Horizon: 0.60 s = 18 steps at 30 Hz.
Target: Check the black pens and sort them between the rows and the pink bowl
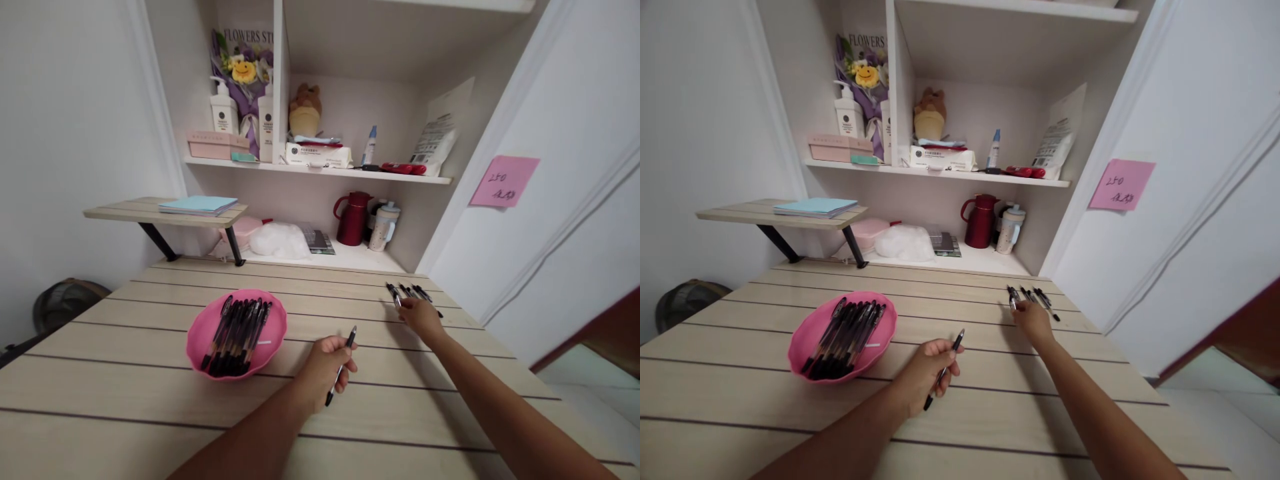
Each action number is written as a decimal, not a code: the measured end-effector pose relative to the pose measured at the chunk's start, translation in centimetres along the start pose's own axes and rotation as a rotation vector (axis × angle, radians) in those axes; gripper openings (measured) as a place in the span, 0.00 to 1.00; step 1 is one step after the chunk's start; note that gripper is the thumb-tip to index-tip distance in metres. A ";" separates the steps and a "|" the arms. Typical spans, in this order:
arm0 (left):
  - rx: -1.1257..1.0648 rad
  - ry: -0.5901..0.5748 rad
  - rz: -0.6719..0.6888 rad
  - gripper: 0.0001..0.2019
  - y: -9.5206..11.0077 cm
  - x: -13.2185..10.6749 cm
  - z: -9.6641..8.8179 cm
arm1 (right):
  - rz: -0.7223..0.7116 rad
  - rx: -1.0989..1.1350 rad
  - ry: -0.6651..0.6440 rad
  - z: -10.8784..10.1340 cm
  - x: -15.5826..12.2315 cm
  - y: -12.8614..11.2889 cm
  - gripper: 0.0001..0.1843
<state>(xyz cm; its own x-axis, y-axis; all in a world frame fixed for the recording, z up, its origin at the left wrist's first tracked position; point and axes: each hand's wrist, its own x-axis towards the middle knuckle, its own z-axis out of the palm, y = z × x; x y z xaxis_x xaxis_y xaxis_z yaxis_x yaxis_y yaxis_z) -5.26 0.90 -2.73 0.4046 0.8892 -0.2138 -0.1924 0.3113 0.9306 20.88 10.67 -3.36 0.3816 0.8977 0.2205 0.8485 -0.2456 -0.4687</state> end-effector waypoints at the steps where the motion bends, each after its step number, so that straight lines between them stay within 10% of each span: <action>1: 0.001 0.004 -0.004 0.15 0.0 0.0 0.0 | 0.007 -0.042 -0.004 -0.3 0.6 -0.2 0.10; 18: 0.013 0.023 -0.047 0.14 -0.5 0.5 0.1 | 0.000 -0.236 -0.064 2.3 4.6 -4.3 0.14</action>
<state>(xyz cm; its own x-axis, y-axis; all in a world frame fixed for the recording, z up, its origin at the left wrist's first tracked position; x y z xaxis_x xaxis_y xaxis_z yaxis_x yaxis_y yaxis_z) -4.88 1.14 -3.29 0.3920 0.8814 -0.2636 -0.1622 0.3483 0.9232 18.18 16.69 -2.27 0.3642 0.9170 0.1626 0.9134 -0.3177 -0.2544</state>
